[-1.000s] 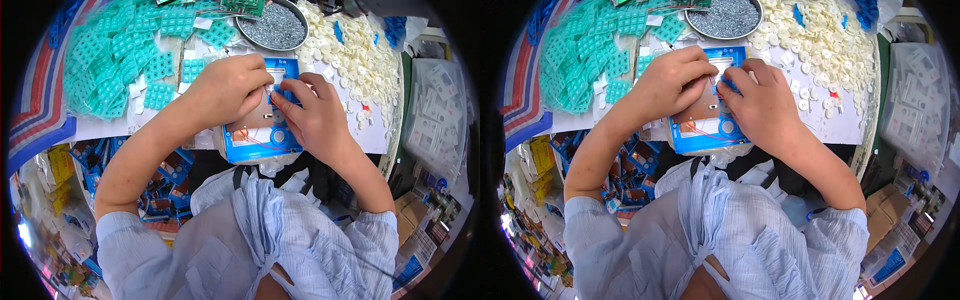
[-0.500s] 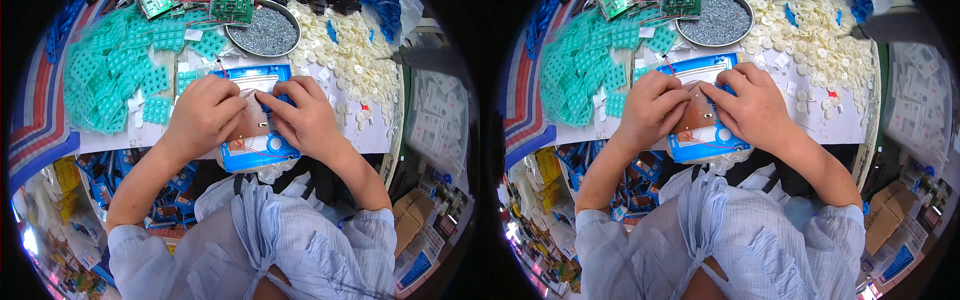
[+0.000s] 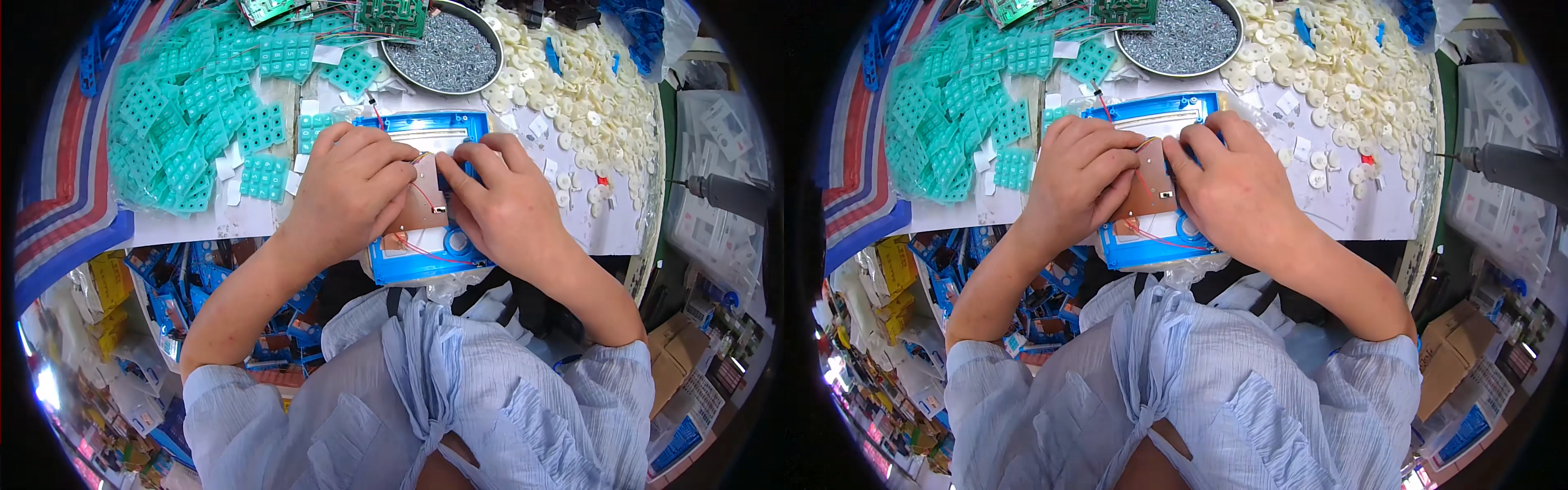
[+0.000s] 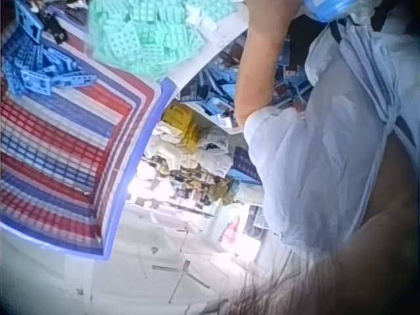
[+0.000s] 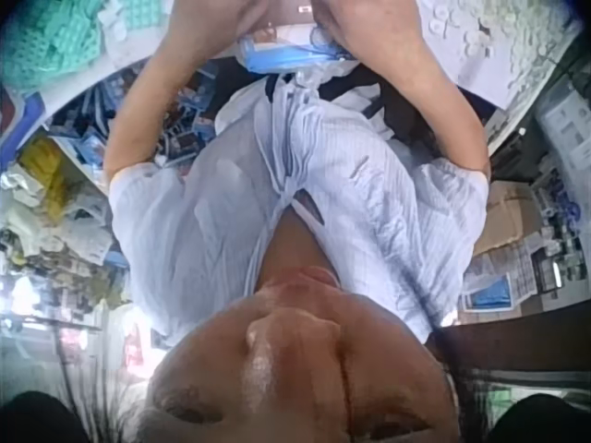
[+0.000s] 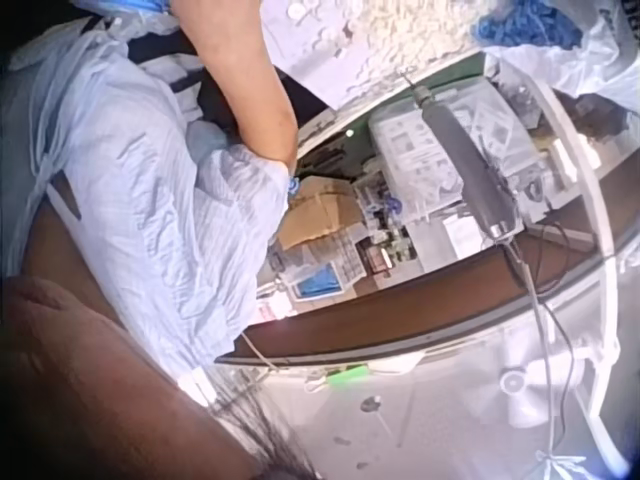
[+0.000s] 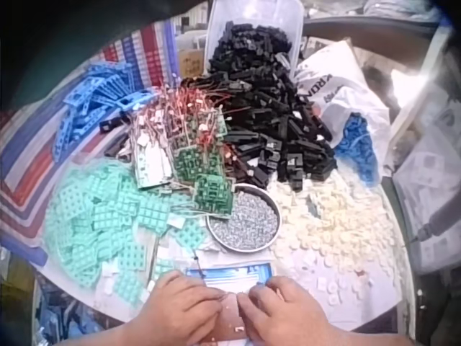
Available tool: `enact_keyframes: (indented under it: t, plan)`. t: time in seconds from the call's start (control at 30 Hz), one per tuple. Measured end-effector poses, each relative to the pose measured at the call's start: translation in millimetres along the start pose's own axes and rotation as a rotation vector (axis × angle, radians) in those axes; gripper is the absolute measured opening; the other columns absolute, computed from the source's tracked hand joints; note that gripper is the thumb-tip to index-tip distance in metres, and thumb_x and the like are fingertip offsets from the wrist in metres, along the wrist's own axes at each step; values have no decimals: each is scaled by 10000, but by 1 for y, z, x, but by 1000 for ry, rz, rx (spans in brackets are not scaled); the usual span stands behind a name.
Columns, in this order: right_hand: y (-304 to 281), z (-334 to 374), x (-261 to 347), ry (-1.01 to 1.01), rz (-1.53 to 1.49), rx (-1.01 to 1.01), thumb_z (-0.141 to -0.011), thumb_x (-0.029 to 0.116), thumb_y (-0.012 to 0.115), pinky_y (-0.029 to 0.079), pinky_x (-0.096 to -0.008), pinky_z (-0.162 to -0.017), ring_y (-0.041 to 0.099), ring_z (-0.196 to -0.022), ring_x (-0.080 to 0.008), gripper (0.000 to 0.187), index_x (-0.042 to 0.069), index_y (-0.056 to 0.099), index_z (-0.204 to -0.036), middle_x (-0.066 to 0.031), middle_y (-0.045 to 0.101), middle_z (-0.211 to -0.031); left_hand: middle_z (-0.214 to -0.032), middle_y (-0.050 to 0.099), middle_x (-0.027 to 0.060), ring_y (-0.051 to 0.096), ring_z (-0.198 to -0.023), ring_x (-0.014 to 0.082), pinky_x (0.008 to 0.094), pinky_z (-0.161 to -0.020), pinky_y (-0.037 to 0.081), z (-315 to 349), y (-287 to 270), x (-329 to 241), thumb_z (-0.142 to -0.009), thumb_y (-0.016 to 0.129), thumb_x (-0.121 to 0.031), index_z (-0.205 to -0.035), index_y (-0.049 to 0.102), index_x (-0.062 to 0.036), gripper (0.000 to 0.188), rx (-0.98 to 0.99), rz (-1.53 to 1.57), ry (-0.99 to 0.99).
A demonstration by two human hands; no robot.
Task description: Assembling a blue electronic calculator by inserting buttons and a PCB, then screwing the components together.
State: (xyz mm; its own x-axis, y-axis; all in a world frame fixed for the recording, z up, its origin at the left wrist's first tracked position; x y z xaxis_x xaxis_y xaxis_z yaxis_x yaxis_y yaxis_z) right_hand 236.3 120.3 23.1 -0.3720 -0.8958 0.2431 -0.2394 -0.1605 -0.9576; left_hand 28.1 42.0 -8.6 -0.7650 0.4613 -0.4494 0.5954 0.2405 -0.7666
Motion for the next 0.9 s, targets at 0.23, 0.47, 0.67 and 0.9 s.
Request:
enact_keyframes:
  t: [0.23,0.47,0.67,0.9]
  plan:
    - [-1,-4,8,-56,143,89,-825,133,625,466,-401,-936,552,-1064,-274,349,-58,697,-1108,-104,597,-1066,-1048,723,38,640,-957,278,433,-870,448,10,-6,-2,-676,728,-43,-892,667,-89,229,-49,103,98]
    - [2,-2,10,-84,181,86,-788,127,635,456,-395,-959,547,-1069,-265,347,-67,696,-1069,-107,589,-1065,-927,692,17,608,-962,257,451,-902,356,-15,-16,25,-793,762,-250,-805,706,-119,143,-266,-37,-458]
    - [-7,-5,-7,-30,-100,-115,-782,101,694,513,-401,-868,611,-997,-290,333,-7,706,-1097,-113,651,-1042,-938,694,31,624,-927,252,423,-847,408,-24,2,29,-791,805,-176,-827,715,-90,129,-249,-41,-405]
    - [8,-45,-22,229,-755,-272,-880,148,764,519,-315,-620,659,-688,-224,174,24,746,-1001,-114,688,-860,-957,688,13,600,-976,231,456,-898,337,-29,5,-1,-778,808,-226,-804,688,-112,168,-245,-155,-258]
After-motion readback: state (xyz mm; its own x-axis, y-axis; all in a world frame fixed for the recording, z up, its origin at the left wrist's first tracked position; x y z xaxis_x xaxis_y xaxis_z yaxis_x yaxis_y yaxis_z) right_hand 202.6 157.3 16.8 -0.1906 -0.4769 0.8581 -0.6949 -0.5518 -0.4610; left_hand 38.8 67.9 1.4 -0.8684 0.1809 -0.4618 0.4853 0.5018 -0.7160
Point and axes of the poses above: each hand's wrist, its own z-axis away from the middle knuckle, its own y-axis out of the palm, x = y × z, the point moved 1 cm from there along -z, towards the middle knuckle
